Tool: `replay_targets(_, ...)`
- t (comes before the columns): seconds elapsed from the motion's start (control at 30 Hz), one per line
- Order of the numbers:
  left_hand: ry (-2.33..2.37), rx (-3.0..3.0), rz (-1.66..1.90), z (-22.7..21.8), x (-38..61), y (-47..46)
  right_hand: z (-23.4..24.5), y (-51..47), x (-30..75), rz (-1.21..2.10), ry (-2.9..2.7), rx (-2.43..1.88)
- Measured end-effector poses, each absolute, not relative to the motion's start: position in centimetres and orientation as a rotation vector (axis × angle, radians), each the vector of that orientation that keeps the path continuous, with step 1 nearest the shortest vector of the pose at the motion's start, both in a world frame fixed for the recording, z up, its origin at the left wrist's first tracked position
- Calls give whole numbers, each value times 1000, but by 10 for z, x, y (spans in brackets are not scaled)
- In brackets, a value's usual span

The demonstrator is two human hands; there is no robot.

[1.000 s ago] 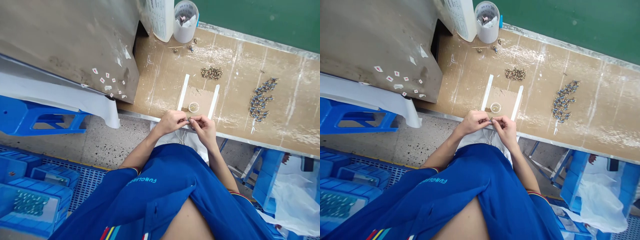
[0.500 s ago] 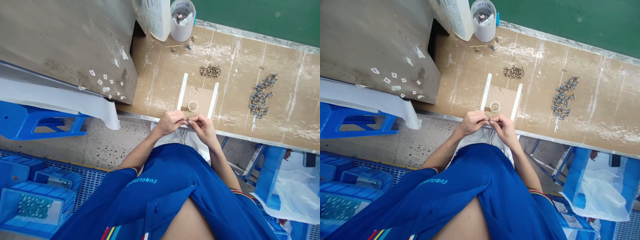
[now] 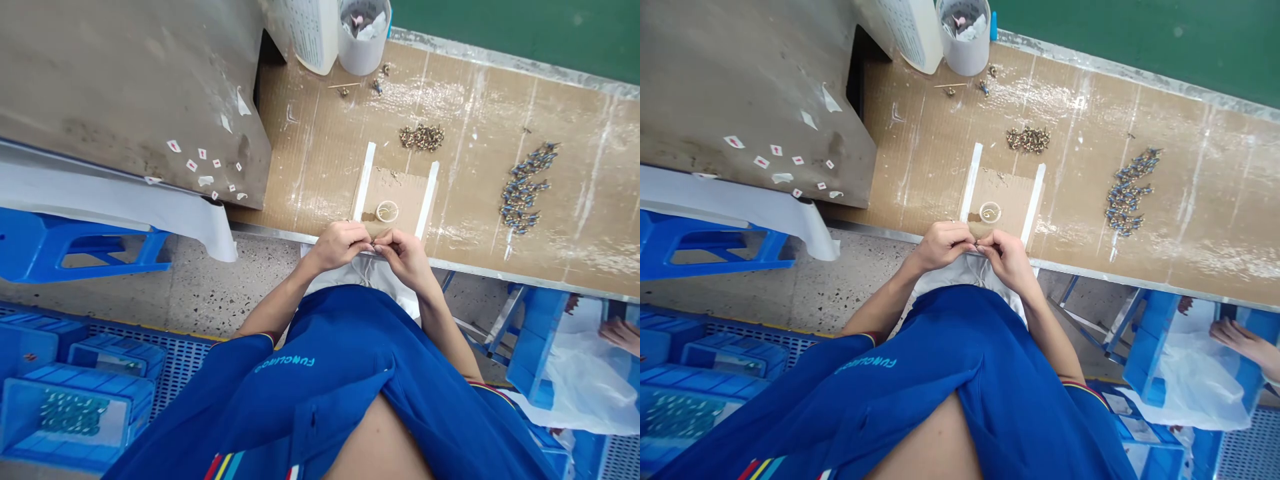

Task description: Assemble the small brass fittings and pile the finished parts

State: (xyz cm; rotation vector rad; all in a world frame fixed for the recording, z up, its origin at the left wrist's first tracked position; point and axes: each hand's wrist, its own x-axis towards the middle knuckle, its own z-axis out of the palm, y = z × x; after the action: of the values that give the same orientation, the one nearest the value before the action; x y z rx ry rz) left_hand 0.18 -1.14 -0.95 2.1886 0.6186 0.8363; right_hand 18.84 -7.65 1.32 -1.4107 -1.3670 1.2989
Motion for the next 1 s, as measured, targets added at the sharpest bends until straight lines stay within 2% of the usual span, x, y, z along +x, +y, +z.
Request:
replay_targets(0.13, 661, 2081, 904, -5, 3, -11, 6, -81, 183, 1270, -1168, -1368)
replay_targets(0.37, 638, 2029, 790, -2, 1, -7, 8, -78, 186, 1289, -1052, -1347)
replay_targets(1.0, 538, 2209, 767, -10, 1, -8, 13, -71, 195, 1337, -1387, -1370)
